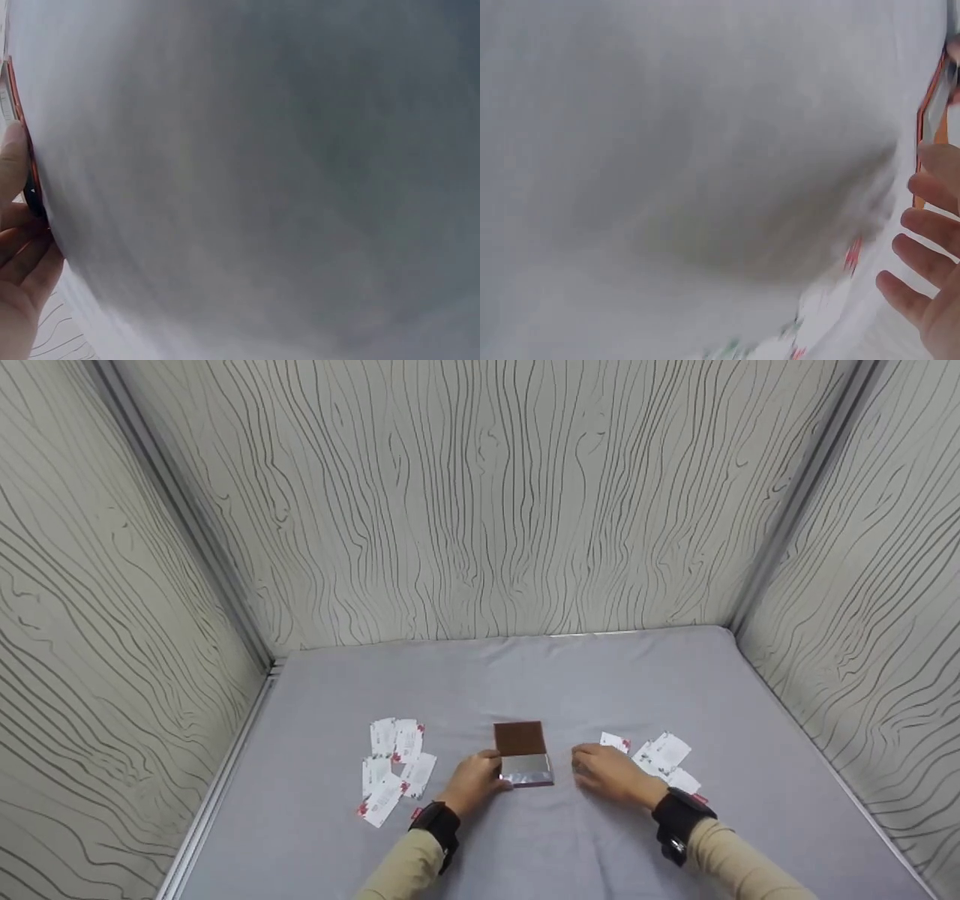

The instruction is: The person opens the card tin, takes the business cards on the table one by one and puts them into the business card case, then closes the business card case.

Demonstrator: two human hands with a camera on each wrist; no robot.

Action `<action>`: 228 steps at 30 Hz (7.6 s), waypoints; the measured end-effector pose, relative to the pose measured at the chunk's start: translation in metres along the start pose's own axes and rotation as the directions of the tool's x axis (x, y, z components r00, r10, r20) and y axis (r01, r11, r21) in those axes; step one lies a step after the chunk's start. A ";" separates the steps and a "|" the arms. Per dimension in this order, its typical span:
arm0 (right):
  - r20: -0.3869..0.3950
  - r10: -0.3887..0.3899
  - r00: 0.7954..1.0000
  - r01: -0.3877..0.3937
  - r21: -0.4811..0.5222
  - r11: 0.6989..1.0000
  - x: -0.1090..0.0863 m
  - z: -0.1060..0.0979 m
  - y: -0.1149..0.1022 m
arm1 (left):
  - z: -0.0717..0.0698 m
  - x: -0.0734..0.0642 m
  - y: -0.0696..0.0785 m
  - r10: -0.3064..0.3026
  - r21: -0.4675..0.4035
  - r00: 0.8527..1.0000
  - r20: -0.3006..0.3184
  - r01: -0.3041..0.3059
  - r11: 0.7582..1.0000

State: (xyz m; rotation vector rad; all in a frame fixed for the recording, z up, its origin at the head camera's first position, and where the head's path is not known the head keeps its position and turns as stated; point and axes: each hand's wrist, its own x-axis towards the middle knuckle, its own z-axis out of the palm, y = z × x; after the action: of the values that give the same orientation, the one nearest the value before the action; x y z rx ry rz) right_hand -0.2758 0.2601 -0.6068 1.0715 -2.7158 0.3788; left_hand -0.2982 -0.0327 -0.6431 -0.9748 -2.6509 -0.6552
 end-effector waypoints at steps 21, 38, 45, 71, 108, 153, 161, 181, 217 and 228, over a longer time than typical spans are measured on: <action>0.031 0.263 0.964 -0.263 -0.021 0.965 -0.034 -0.010 0.045 | 0.000 0.001 -0.003 0.000 0.024 1.000 0.009 0.000 1.000; -0.068 0.268 0.961 -0.267 0.017 0.964 -0.040 -0.002 0.054 | -0.003 0.001 0.002 -0.036 -0.002 0.999 0.034 0.036 0.999; -0.087 0.296 0.951 -0.294 0.031 0.955 -0.036 -0.001 0.054 | -0.003 0.000 0.002 0.007 0.000 1.000 -0.009 -0.007 1.000; -0.435 0.044 0.899 -0.099 -0.104 0.990 -0.023 -0.006 0.025 | -0.002 0.001 0.000 -0.062 -0.016 0.998 0.029 0.062 0.998; -0.432 -0.038 0.901 0.050 0.016 0.999 0.018 -0.017 -0.020 | 0.001 0.002 -0.003 -0.039 -0.026 0.999 0.015 0.040 0.999; -0.277 0.190 0.942 -0.069 0.392 0.917 0.048 0.039 -0.022 | 0.002 0.005 -0.004 -0.050 -0.042 0.999 0.019 0.051 0.998; -0.260 0.224 0.939 -0.105 0.403 0.909 0.045 0.044 -0.021 | 0.002 0.004 -0.004 -0.067 -0.045 0.998 0.020 0.068 0.997; -0.227 0.205 0.952 -0.124 0.324 0.938 0.039 0.055 -0.020 | 0.002 0.003 -0.004 -0.063 -0.049 0.998 0.015 0.064 0.997; -0.184 0.017 0.983 0.007 0.127 0.992 0.041 0.055 -0.024 | -0.004 0.009 -0.002 -0.089 -0.060 0.994 0.069 0.094 0.994; -0.197 0.014 0.980 0.029 0.215 0.976 0.029 0.031 -0.007 | -0.005 0.011 -0.002 -0.077 -0.074 0.994 0.076 0.083 0.994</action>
State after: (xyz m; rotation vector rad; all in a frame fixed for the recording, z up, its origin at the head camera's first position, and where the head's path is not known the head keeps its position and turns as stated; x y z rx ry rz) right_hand -0.2940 0.2268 -0.6275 1.0335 -2.5371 0.7540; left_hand -0.3071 -0.0307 -0.6355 -0.9336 -2.7601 -0.7583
